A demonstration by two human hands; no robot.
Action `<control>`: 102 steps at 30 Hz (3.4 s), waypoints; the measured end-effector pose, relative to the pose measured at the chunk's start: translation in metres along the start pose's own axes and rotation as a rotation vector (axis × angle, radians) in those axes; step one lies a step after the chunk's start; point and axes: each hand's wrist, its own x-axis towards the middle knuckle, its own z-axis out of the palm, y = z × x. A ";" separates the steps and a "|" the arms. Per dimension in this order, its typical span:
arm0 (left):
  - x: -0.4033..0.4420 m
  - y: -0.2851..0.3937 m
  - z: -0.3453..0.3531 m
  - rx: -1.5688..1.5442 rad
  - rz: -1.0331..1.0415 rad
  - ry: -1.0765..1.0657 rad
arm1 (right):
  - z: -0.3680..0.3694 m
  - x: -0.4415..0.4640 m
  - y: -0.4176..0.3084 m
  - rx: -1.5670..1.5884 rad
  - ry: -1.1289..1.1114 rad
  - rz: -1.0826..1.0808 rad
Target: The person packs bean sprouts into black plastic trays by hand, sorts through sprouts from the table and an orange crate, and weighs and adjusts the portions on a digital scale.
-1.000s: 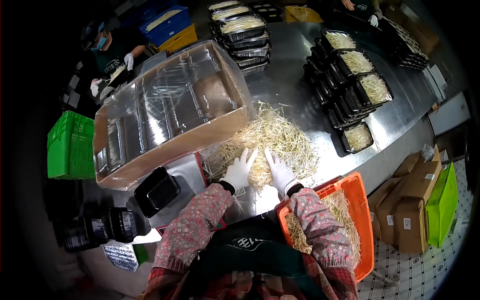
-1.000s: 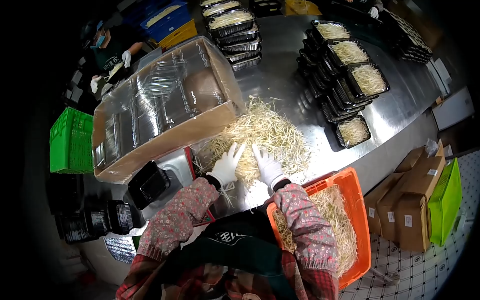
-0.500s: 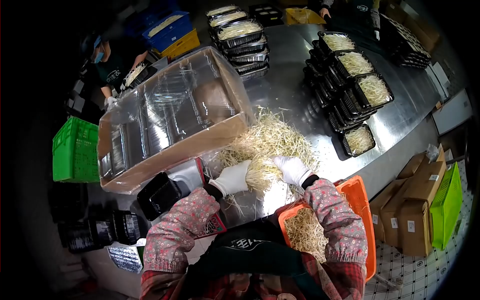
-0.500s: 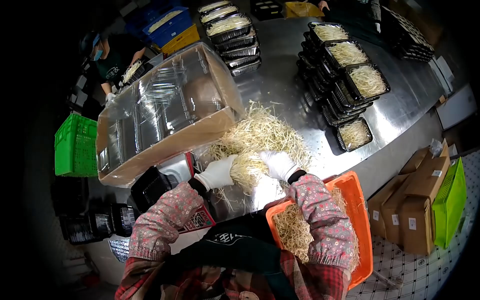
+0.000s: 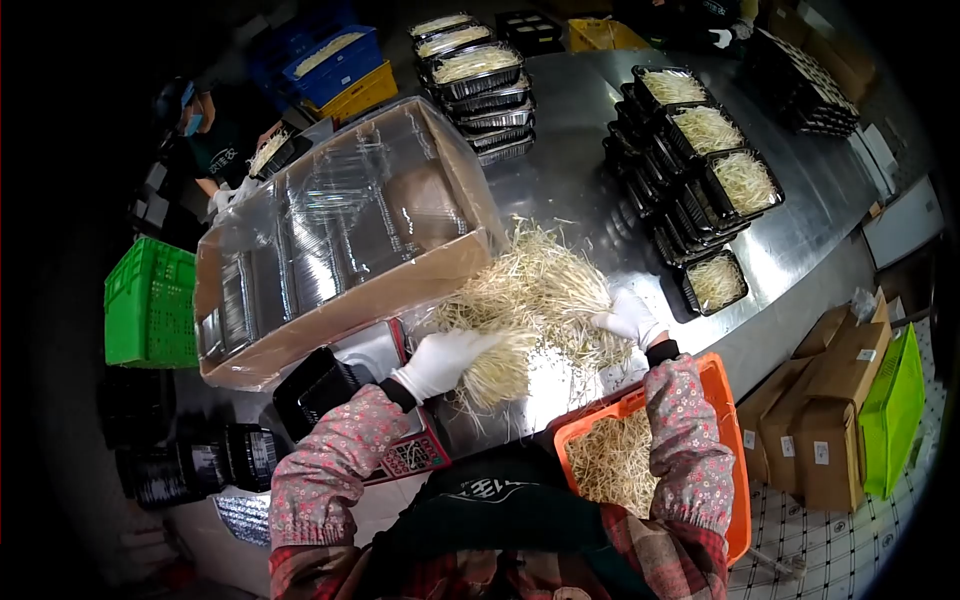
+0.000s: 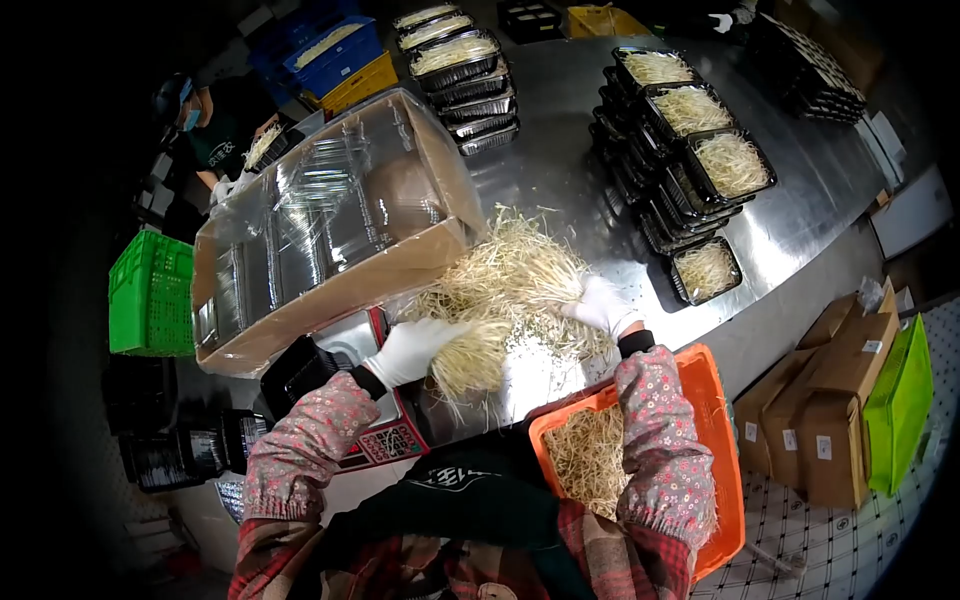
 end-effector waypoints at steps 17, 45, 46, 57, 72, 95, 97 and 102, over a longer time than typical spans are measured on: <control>-0.052 0.046 0.171 -1.632 -0.986 0.501 | 0.091 0.043 -0.050 0.029 -0.002 0.132; -0.329 -0.028 0.011 -0.308 -1.361 1.211 | 0.108 -0.004 -0.059 0.645 0.261 0.089; -0.345 -0.043 0.028 -0.366 -1.425 1.178 | 0.103 -0.007 -0.064 0.622 0.271 0.096; -0.201 -0.036 -0.023 -1.023 -0.854 1.535 | 0.086 -0.033 -0.167 0.768 0.032 -0.304; -0.171 0.003 -0.036 -0.654 -0.853 0.849 | 0.173 -0.024 -0.358 -0.626 0.292 -1.089; -0.274 -0.030 -0.017 -0.257 -0.699 0.744 | 0.133 -0.002 -0.334 0.211 -0.468 -0.752; -0.282 -0.033 -0.049 -0.468 -0.835 0.813 | 0.115 -0.008 -0.335 0.076 -0.264 -0.709; -0.259 -0.037 -0.047 -0.155 -0.613 0.684 | 0.166 -0.005 -0.335 -0.547 0.004 -0.932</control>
